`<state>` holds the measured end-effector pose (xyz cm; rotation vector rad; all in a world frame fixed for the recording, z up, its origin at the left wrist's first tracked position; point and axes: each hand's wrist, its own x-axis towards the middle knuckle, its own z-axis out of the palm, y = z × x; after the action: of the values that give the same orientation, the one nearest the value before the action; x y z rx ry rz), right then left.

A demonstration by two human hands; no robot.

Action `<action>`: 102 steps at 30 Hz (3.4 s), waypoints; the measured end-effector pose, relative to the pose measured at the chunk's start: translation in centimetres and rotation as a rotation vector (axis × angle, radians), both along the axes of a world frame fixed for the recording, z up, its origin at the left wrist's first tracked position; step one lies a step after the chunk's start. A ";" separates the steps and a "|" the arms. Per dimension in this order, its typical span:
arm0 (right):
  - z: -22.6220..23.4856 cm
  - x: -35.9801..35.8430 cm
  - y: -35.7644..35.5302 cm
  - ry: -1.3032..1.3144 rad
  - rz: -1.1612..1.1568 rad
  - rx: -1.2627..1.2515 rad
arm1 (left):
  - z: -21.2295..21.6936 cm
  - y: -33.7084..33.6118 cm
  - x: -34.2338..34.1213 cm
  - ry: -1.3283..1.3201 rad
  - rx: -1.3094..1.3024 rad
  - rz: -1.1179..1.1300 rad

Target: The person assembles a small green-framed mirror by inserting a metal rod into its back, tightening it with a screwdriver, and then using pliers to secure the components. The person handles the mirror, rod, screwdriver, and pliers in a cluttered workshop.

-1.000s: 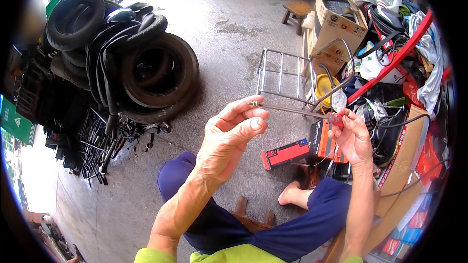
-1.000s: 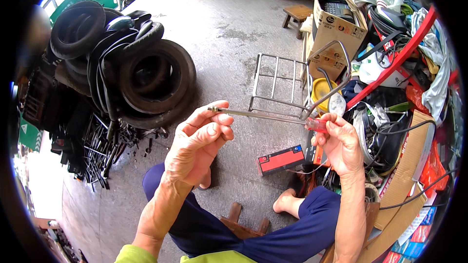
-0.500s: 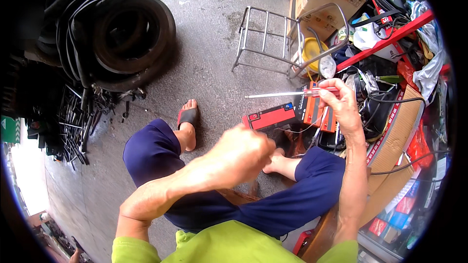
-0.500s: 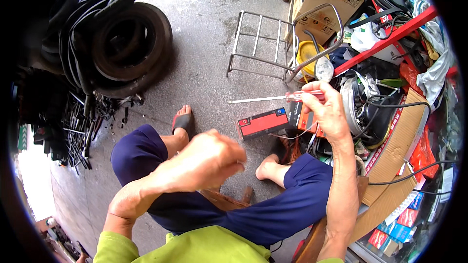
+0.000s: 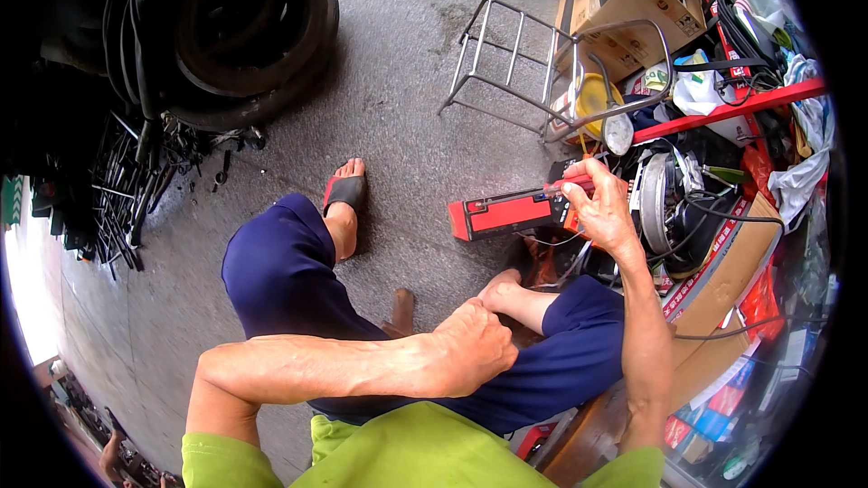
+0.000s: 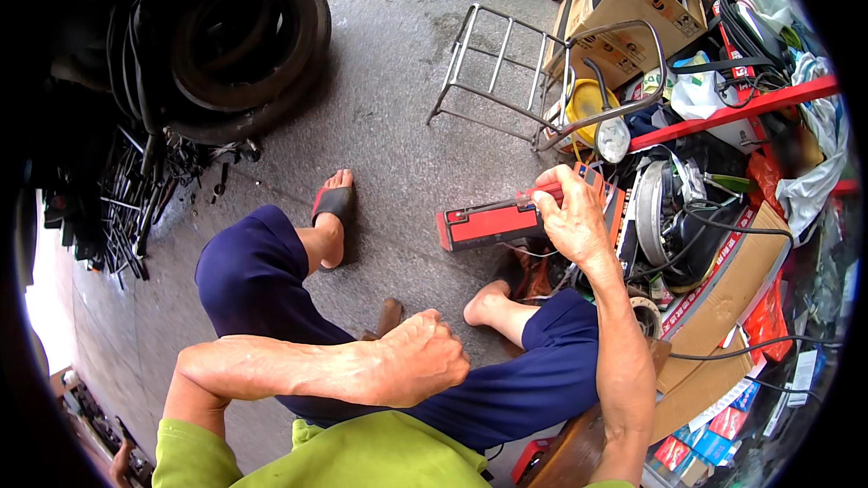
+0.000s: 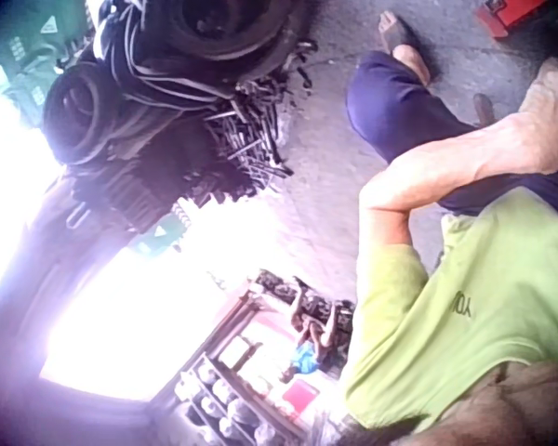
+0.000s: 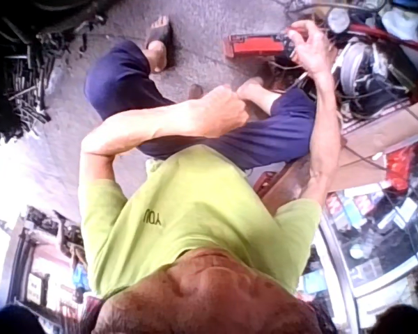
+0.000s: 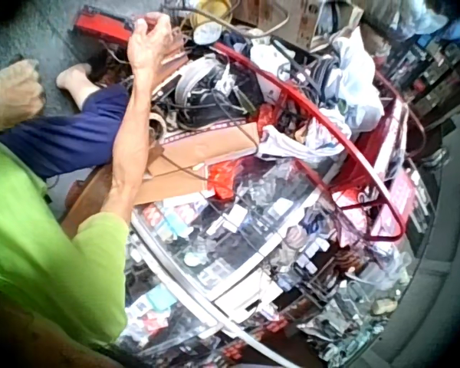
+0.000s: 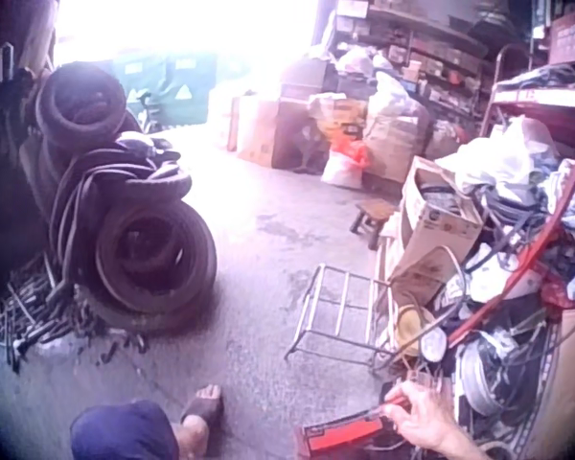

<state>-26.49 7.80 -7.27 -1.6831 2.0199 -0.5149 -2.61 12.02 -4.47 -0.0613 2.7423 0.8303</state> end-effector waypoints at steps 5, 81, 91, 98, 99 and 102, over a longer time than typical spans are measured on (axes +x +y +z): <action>-1.3 -1.0 0.2 -0.023 -0.015 -0.006 | -0.2 0.4 -0.1 -0.070 -0.051 -0.030; 1.5 5.4 -0.1 0.290 0.334 -0.156 | -1.8 2.6 -0.9 -0.199 -0.490 -0.032; 1.4 5.8 -0.2 0.272 0.336 -0.124 | -2.0 2.6 -0.4 -0.187 -0.494 -0.026; -0.1 3.6 0.2 0.329 0.239 -0.122 | -2.1 2.5 -1.3 -0.162 -0.467 -0.039; 0.4 5.3 -0.2 0.308 0.256 -0.125 | -2.1 2.6 -0.6 -0.180 -0.480 -0.001; 0.3 5.4 -0.4 0.262 0.385 -0.178 | -1.5 1.8 0.0 -0.168 -0.518 0.007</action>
<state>-21.09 7.39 -6.95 -2.2855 1.7878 -0.3612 -2.62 13.86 -5.95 -0.2307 2.7178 0.0910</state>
